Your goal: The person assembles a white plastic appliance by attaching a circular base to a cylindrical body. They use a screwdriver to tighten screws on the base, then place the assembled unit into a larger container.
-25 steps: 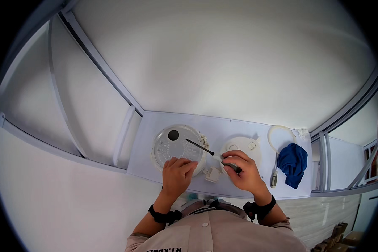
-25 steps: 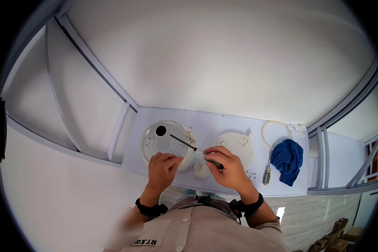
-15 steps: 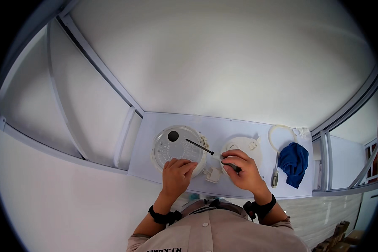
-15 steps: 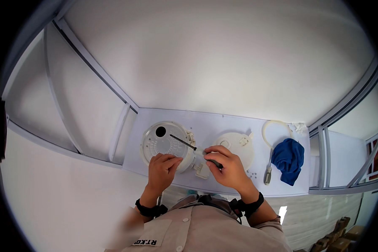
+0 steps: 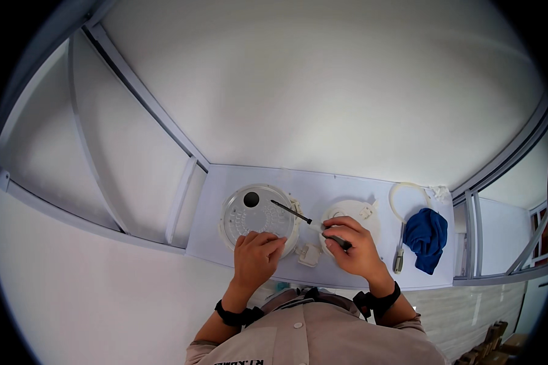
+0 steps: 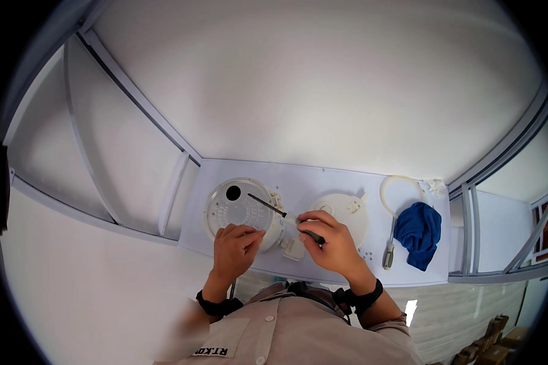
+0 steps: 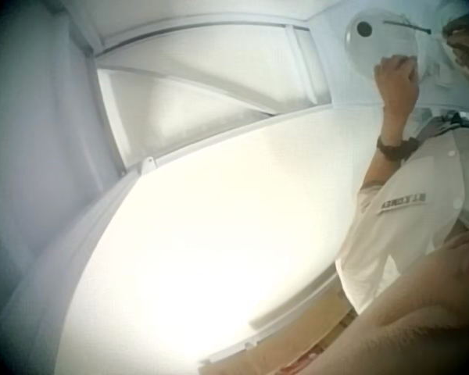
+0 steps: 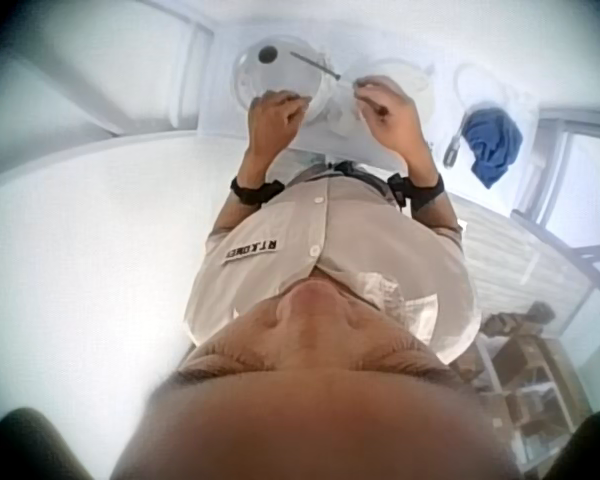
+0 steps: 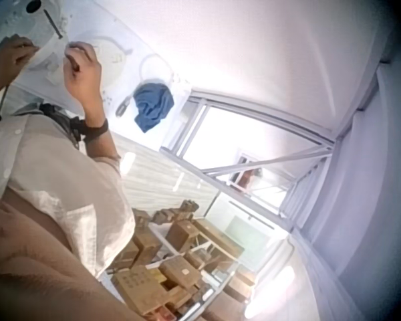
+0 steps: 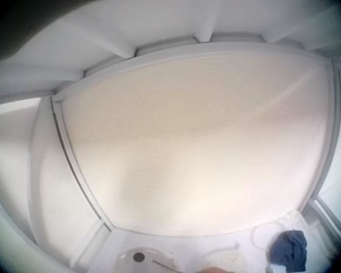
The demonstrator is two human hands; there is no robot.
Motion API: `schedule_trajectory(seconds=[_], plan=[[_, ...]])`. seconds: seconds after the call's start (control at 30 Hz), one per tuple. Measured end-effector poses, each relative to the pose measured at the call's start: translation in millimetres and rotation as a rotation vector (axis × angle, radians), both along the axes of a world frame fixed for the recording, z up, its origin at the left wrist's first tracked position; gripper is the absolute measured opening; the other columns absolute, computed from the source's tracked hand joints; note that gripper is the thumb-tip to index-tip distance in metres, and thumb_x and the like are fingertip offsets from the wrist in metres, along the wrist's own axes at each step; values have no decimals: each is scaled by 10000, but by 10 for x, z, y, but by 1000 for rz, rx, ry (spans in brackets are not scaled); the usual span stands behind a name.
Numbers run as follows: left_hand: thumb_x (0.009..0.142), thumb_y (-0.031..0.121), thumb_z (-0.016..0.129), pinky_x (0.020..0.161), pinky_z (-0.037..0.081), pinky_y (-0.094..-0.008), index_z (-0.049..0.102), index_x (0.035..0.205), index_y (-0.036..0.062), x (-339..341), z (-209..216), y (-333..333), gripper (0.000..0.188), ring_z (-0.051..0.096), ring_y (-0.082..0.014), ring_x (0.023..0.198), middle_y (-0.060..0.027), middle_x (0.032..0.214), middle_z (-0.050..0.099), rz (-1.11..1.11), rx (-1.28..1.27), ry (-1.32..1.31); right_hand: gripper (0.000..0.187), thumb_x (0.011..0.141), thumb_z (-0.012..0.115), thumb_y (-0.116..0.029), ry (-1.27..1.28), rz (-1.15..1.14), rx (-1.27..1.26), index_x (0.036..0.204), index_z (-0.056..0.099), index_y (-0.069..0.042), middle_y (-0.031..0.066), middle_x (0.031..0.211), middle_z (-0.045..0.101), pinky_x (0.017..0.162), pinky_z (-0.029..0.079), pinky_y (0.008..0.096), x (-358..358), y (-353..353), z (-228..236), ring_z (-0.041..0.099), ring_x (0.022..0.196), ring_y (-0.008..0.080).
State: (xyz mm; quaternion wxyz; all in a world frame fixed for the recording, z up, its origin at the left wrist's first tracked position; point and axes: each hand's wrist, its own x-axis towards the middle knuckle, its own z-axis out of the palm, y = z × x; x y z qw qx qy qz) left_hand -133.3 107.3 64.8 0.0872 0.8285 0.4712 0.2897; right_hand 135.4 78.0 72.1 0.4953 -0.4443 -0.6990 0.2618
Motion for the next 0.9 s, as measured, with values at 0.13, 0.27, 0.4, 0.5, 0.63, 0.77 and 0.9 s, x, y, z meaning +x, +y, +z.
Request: schedule_trajectory(seconds=[0.13, 0.27, 0.4, 0.5, 0.63, 0.77, 0.9], plan=[[855, 128, 823, 777, 485, -404, 865, 992, 169, 25, -59, -12, 149, 677, -220, 877, 25, 943, 769, 30, -13, -37, 362, 841, 760, 92, 50, 25, -6, 1168, 726, -59, 136, 1264, 703, 858, 610, 381, 31, 22, -26, 733, 1067, 317], [847, 125, 827, 780, 494, -411, 848, 963, 148, 37, -77, -17, 120, 687, -235, 870, 7, 937, 784, 55, -28, -93, 468, 786, 711, 120, 27, 43, -81, 1212, 722, -72, 147, 1313, 641, 933, 569, 395, 66, -19, 150, 678, 1156, 341], [840, 129, 834, 786, 501, -417, 824, 931, 134, 22, -106, -13, 92, 696, -251, 865, -9, 927, 795, 62, -37, -131, 536, 764, 667, 135, -66, 63, -80, 1245, 722, -95, 145, 1336, 579, 912, 555, 374, 137, -62, 289, 652, 1163, 332], [838, 134, 834, 770, 502, -405, 811, 916, 142, 11, -133, -28, 81, 697, -236, 862, 7, 923, 788, 57, 11, -132, 551, 766, 668, 139, -24, 99, -96, 1268, 712, -84, 151, 1313, 636, 934, 553, 376, 206, -91, 386, 674, 1148, 333], [832, 142, 837, 754, 495, -403, 805, 910, 148, 33, -123, -41, 84, 690, -234, 850, 13, 923, 779, 58, 23, -128, 473, 839, 735, 88, 179, 66, 2, 1296, 660, -6, 167, 1262, 717, 961, 563, 359, 277, -92, 416, 718, 1127, 289], [829, 143, 840, 767, 483, -409, 803, 915, 149, 42, -173, -62, 93, 683, -239, 849, 12, 920, 774, 91, 1, -157, 541, 925, 837, -73, 357, 28, 48, 1367, 546, 41, 216, 1240, 728, 983, 589, 382, 276, -150, 378, 743, 1108, 275], [831, 134, 834, 781, 471, -414, 801, 913, 148, 54, -158, -65, 90, 681, -239, 856, 10, 915, 769, 107, -53, -173, 573, 924, 853, -105, 316, 40, 156, 1379, 532, 33, 252, 1235, 719, 987, 588, 405, 291, -139, 386, 743, 1129, 304]])
